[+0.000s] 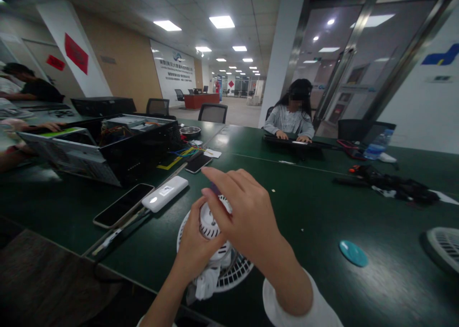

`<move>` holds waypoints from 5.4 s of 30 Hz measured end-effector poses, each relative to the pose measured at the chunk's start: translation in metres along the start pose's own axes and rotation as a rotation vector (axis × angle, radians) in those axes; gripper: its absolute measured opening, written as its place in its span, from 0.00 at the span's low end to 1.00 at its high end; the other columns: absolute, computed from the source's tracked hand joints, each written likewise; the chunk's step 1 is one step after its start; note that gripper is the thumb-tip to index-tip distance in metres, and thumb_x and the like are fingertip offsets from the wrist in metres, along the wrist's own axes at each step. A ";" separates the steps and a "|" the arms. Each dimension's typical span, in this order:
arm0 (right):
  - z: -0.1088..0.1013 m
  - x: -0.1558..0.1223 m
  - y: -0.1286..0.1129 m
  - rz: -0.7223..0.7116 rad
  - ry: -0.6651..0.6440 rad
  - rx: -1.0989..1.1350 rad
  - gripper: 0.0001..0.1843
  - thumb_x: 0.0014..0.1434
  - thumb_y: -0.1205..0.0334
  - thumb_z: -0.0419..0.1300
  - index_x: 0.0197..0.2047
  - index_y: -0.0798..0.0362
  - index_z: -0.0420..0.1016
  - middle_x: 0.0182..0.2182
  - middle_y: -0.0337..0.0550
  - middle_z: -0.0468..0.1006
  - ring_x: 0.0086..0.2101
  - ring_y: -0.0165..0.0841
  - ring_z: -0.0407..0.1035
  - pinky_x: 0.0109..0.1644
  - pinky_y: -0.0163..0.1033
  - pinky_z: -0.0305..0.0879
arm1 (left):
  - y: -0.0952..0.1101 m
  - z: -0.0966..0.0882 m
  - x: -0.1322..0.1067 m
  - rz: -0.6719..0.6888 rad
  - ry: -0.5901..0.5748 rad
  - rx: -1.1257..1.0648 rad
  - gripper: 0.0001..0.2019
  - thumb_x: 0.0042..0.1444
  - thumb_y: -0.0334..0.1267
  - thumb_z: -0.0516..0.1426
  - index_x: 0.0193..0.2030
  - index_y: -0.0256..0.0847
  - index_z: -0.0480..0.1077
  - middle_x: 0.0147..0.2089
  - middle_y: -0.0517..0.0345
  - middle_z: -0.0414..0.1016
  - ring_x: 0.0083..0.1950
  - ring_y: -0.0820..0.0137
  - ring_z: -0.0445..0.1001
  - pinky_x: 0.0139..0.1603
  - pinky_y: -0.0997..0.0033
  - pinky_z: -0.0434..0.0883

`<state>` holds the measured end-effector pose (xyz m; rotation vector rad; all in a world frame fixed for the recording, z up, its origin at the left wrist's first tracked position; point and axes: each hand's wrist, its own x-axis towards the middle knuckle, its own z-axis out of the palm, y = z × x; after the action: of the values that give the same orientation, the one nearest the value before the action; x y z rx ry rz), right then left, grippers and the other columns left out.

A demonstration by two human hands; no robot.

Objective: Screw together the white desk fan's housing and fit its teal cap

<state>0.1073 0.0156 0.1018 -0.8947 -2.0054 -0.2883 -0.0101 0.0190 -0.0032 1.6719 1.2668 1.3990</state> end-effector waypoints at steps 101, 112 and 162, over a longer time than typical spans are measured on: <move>-0.005 -0.001 0.002 0.038 -0.036 0.013 0.17 0.60 0.69 0.52 0.52 0.58 0.67 0.35 0.44 0.77 0.33 0.30 0.70 0.36 0.36 0.67 | 0.001 -0.001 0.000 0.041 -0.010 0.008 0.30 0.44 0.36 0.63 0.55 0.42 0.57 0.54 0.51 0.64 0.56 0.58 0.64 0.57 0.54 0.60; -0.004 0.000 0.002 0.056 -0.058 0.031 0.19 0.59 0.70 0.51 0.54 0.58 0.65 0.36 0.45 0.77 0.32 0.31 0.68 0.33 0.36 0.66 | 0.000 0.000 0.000 0.028 -0.016 -0.009 0.31 0.43 0.35 0.63 0.55 0.42 0.58 0.55 0.50 0.64 0.56 0.57 0.64 0.58 0.53 0.60; -0.004 -0.003 0.006 0.123 -0.061 -0.021 0.23 0.56 0.69 0.53 0.56 0.58 0.65 0.33 0.42 0.78 0.28 0.29 0.70 0.34 0.36 0.68 | 0.003 -0.002 0.001 0.026 -0.015 0.011 0.30 0.43 0.34 0.63 0.54 0.41 0.59 0.53 0.50 0.65 0.55 0.57 0.64 0.56 0.53 0.61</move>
<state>0.1154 0.0167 0.1011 -1.0468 -1.9962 -0.2160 -0.0109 0.0185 0.0004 1.7088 1.2508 1.3939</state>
